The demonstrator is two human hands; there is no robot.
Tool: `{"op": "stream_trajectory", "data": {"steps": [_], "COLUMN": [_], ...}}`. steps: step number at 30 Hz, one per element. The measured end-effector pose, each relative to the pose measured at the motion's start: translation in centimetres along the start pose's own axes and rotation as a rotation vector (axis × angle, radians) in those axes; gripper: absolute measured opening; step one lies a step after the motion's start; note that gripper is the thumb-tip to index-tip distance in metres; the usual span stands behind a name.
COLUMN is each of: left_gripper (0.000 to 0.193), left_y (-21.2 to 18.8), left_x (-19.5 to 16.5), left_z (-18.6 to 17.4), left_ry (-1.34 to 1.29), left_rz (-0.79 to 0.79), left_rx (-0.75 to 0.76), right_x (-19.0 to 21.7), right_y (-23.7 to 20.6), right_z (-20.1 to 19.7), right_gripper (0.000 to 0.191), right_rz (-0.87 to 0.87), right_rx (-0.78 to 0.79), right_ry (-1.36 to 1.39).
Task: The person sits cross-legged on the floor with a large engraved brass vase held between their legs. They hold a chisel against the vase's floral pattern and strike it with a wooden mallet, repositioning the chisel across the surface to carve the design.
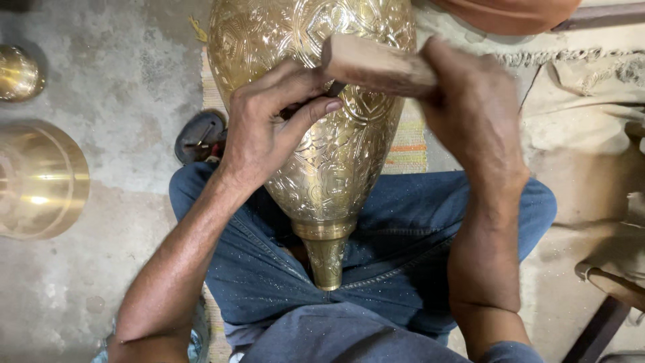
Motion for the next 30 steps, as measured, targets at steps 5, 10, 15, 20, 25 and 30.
{"op": "stream_trajectory", "data": {"steps": [5, 10, 15, 20, 25, 30], "left_gripper": [0.033, 0.031, 0.033, 0.028, 0.036, 0.033], "left_y": [-0.3, -0.2, -0.5, -0.1, 0.1, -0.1], "left_x": [0.0, 0.3, 0.2, -0.1, -0.3, -0.3], "left_z": [0.1, -0.1, 0.1, -0.2, -0.3, -0.3], "left_ry": [-0.062, -0.039, -0.089, -0.029, -0.047, -0.080], "left_rz": [-0.056, 0.010, -0.047, -0.005, -0.072, -0.043], "left_rx": [-0.001, -0.013, -0.001, 0.016, 0.023, 0.003], "right_x": [-3.3, -2.4, -1.9, -0.5, -0.3, -1.3], "right_y": [-0.9, -0.2, 0.7, 1.1, 1.2, 0.9], "right_z": [0.6, 1.1, 0.5, -0.1, -0.6, 1.1], "right_gripper": [0.010, 0.021, 0.011, 0.016, 0.024, 0.026], "right_rz": [0.479, 0.216, 0.438, 0.231, 0.222, 0.566], "right_rx": [-0.287, 0.060, -0.186, -0.029, -0.292, 0.005], "right_ry": [1.169, 0.522, 0.820, 0.467, 0.345, 1.300]}}
Point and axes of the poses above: each hand's wrist, its own y-axis towards the middle knuckle, its own z-axis out of the palm, x = y × z, the point moved 3 cm from there along y, towards the middle knuckle, and after that the axes turned 12 degrees about z, right-handed, at the moved point
